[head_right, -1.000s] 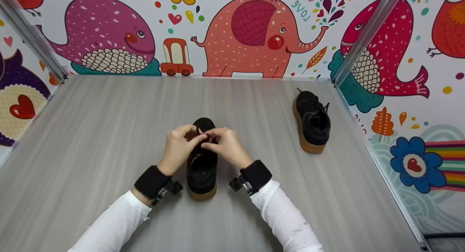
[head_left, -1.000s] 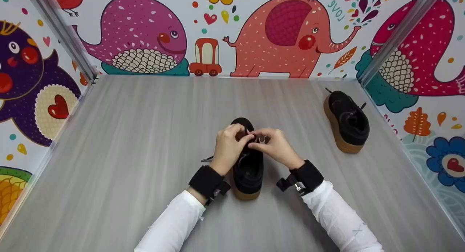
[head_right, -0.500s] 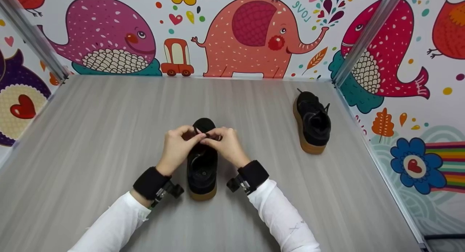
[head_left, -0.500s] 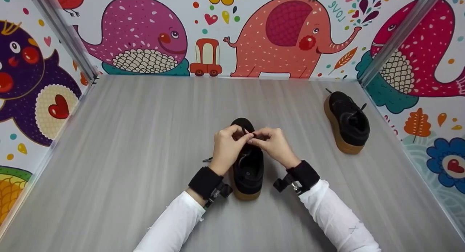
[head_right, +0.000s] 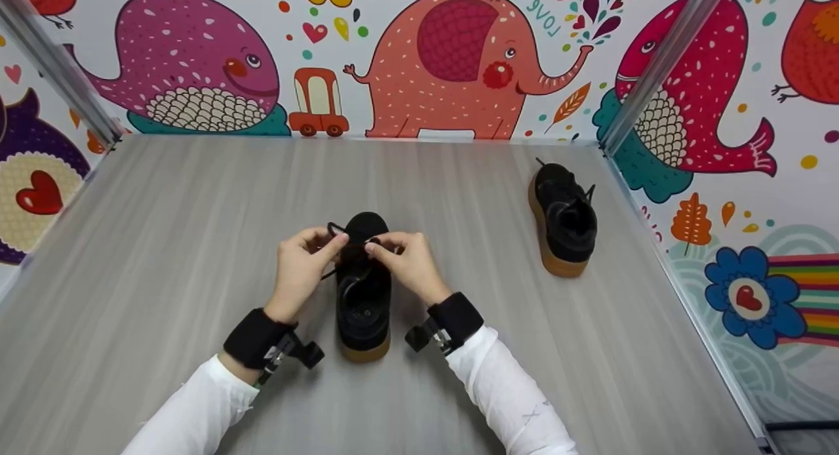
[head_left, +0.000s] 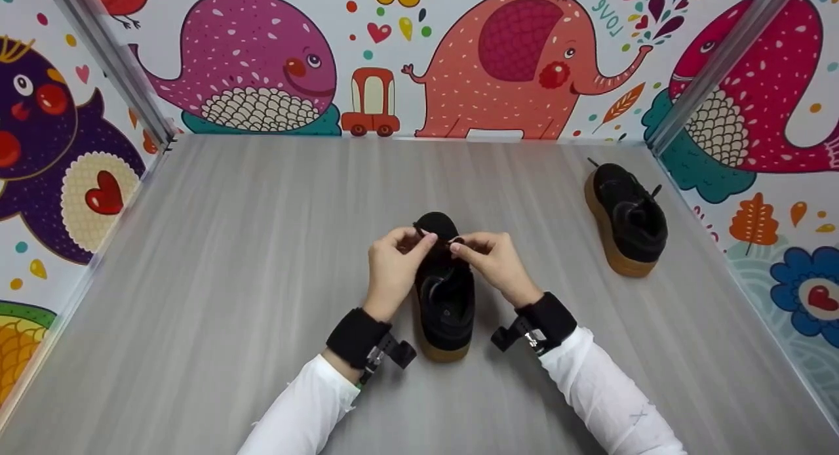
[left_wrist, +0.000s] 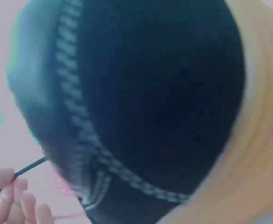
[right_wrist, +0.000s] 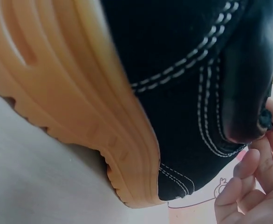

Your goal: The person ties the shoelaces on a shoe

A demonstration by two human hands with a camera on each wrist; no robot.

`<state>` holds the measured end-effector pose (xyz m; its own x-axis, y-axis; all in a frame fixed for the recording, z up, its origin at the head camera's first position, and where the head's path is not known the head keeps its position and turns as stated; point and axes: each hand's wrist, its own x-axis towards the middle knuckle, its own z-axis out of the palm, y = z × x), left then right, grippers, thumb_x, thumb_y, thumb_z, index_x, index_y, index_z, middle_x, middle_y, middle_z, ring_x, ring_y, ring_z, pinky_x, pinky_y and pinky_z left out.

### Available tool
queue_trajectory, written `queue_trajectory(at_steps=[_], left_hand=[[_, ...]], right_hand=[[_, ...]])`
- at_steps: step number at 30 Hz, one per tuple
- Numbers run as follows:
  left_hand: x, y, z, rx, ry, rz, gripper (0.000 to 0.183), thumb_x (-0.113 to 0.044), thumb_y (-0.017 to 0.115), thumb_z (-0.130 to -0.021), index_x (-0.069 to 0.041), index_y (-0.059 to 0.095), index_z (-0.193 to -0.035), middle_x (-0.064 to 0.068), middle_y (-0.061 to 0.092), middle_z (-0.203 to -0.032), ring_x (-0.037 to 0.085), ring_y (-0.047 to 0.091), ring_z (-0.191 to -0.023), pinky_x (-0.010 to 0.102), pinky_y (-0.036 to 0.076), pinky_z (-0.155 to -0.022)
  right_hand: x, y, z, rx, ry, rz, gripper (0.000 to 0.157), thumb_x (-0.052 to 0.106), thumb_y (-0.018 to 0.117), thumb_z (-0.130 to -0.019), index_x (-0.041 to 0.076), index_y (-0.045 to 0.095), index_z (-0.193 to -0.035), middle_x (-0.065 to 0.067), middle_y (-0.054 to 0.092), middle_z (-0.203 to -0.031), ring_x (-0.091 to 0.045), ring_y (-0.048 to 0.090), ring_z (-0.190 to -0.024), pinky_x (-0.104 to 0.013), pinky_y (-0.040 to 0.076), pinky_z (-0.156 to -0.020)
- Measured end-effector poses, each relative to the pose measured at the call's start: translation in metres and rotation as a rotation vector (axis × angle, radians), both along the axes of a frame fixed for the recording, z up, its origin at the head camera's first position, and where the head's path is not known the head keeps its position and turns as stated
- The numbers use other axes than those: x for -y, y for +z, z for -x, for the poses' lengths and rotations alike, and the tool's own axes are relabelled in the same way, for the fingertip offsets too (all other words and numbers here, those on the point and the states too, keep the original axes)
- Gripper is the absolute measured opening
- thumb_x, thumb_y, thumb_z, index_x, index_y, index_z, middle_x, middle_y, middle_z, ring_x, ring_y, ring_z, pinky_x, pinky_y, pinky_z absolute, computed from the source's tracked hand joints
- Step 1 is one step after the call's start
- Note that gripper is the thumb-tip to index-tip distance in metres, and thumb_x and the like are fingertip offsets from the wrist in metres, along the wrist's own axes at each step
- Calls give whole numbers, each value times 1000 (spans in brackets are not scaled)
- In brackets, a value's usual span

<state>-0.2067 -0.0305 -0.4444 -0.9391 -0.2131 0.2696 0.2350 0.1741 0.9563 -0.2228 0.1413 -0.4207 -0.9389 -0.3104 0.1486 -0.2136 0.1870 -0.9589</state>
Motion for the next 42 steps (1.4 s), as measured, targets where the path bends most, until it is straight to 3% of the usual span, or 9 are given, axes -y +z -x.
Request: queue_trajectory(at_steps=[3,5,10,17,25,32,42], left_hand=[[7,2,-2,42,29,-55,19,-23,75,-82,-4,70,-83,5,69,-80,12,61,-69,20,47,-59],[12,2,-4,72,39,-107,19,-23,74,-83,-4,70,-81,8,68,-78,20,61,-68,22,48,-58],[23,1,-9,169,55,-287,20,-21,72,-84,-2,68,-80,16,65,-74,30,62,-67,25,50,-59],[32,-7,-13,300,49,-567,20,-15,67,-88,4,64,-87,6,67,-76,14,60,-67,25,53,-63],[43,-23,-18,495,-17,-824,18,-18,57,-95,0,59,-93,4,65,-83,11,56,-71,23,50,-66],[45,-35,-17,592,-81,-902,21,-20,51,-98,-4,59,-87,1,65,-79,10,54,-68,20,44,-59],[48,-42,-19,619,-120,-890,23,-21,49,-100,-2,60,-93,3,68,-78,8,57,-65,18,44,-55]], right_hand=[[0,0,0,8,-6,5,17,4,65,-88,-12,68,-96,-9,69,-78,-11,63,-72,-21,50,-68],[1,-1,0,14,-11,9,17,3,65,-88,-11,69,-95,-8,70,-78,-12,64,-72,-21,51,-68],[1,-2,0,20,-21,6,17,3,65,-87,-12,69,-96,-8,70,-77,-11,64,-71,-21,51,-68],[1,-2,0,33,-31,0,19,3,65,-87,-13,68,-97,-2,69,-74,-9,63,-69,-20,50,-66],[1,0,-1,44,-24,5,17,4,65,-87,-11,69,-95,-4,69,-75,-10,63,-70,-20,50,-67],[1,0,-1,67,-10,16,19,4,65,-87,-12,68,-97,-3,69,-76,-10,64,-73,-21,52,-72],[-2,-6,4,66,-3,5,19,5,65,-88,-12,68,-97,-5,71,-78,-10,65,-74,-20,52,-73]])
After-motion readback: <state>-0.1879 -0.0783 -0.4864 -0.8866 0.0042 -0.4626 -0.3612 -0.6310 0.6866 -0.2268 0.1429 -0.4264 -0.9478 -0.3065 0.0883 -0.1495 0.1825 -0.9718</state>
